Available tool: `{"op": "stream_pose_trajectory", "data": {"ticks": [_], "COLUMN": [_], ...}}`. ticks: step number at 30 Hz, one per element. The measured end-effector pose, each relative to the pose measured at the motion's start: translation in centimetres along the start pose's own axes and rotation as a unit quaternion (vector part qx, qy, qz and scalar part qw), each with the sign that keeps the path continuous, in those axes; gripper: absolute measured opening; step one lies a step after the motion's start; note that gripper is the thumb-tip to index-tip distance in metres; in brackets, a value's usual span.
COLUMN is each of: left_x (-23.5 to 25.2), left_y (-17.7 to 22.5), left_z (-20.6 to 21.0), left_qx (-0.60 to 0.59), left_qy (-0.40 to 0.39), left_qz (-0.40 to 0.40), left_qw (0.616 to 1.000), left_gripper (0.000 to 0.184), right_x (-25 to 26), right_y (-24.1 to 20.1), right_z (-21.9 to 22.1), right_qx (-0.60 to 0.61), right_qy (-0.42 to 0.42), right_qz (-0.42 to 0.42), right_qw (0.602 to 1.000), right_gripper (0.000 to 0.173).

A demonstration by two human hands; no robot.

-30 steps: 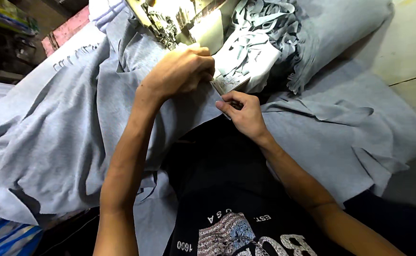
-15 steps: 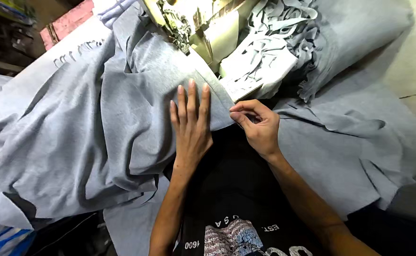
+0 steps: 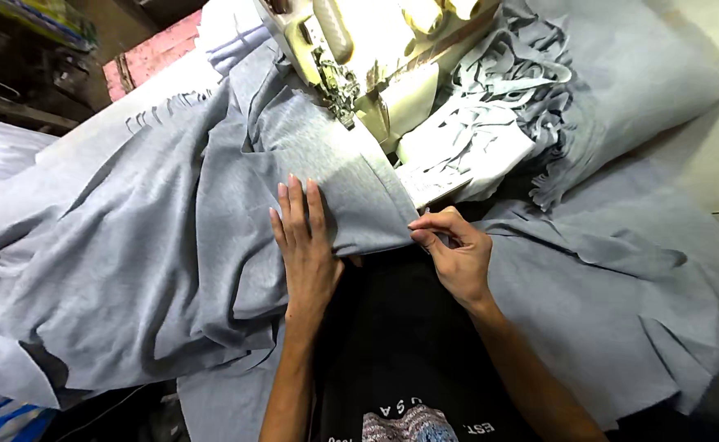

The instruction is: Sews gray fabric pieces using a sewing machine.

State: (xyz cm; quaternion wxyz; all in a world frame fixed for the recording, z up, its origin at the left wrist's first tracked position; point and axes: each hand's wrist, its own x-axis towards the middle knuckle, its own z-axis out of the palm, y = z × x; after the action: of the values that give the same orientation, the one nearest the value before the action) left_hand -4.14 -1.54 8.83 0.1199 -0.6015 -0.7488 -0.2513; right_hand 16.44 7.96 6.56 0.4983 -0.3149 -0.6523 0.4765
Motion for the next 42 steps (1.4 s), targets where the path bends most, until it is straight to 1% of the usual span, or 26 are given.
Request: {"op": "stream_pose_trajectory", "data": {"ticks": [10,14,17,21,24,28,31,32,33,34,35,36,37,39,41,42], "left_x": [0.8,2.8,5.0,7.6,8.9,9.9,10.6,10.8,10.9,10.9,11.1,12.0,13.7,16.6,18.5,19.2], "left_y": [-1.9,-3.7,-5.2,-6.8,-8.2,-10.8,-12.7,-13.3,-13.7,-13.9,-13.6,-12.6,-11.4,-10.2,-10.9,-11.8], "left_z": [-0.3,-0.8,-1.3,-2.3,-3.1,-3.8,-5.0,-5.3,-5.7,-5.9,-5.9,-5.8,-5.4,-4.3,-3.2,-2.8], "left_qx": [-0.015,-0.039,-0.058,-0.094,-0.12,-0.139,-0.187,-0.208,-0.232,-0.258,-0.264,-0.236,-0.18,-0.099,-0.091,-0.096], "left_qy": [-0.014,-0.018,-0.037,-0.087,-0.141,-0.222,-0.282,-0.291,-0.291,-0.272,-0.238,-0.192,-0.155,-0.128,-0.13,-0.124], "left_qz": [-0.001,-0.003,-0.001,-0.004,-0.009,-0.032,-0.05,-0.061,-0.082,-0.11,-0.154,-0.202,-0.241,-0.272,-0.27,-0.255], "left_qw": [1.0,0.999,0.998,0.992,0.983,0.965,0.94,0.932,0.925,0.92,0.922,0.931,0.941,0.949,0.95,0.954], "left_gripper": [0.112,0.108,0.107,0.116,0.12,0.135,0.137,0.135,0.128,0.114,0.092,0.077,0.073,0.081,0.081,0.075], "right_x": [1.1,3.6,6.0,8.5,9.4,9.6,9.3,9.2,9.0,8.9,8.8,8.8,8.7,8.5,8.0,7.7], "right_y": [1.2,0.7,0.1,-0.8,-1.3,-1.5,-1.2,-1.1,-0.9,-0.8,-0.8,-0.8,-0.8,-1.0,-1.2,-1.3], "right_z": [0.8,2.5,4.0,5.7,6.5,7.3,7.7,7.8,7.8,7.8,7.8,7.8,7.8,7.6,7.4,7.2], "right_qx": [0.027,0.033,0.021,-0.009,-0.061,-0.132,-0.156,-0.159,-0.159,-0.156,-0.155,-0.153,-0.153,-0.15,-0.133,-0.122], "right_qy": [-0.011,-0.004,-0.001,0.002,0.019,0.055,0.071,0.074,0.075,0.075,0.071,0.066,0.061,0.046,0.027,0.019], "right_qz": [-0.028,-0.034,-0.036,-0.046,-0.076,-0.105,-0.116,-0.117,-0.116,-0.117,-0.118,-0.117,-0.115,-0.103,-0.079,-0.064], "right_qw": [0.999,0.999,0.999,0.999,0.995,0.984,0.978,0.978,0.978,0.978,0.978,0.979,0.98,0.982,0.988,0.99], "right_gripper": [0.011,0.011,0.017,0.022,0.021,0.019,0.019,0.019,0.02,0.02,0.021,0.022,0.023,0.025,0.029,0.033]}}
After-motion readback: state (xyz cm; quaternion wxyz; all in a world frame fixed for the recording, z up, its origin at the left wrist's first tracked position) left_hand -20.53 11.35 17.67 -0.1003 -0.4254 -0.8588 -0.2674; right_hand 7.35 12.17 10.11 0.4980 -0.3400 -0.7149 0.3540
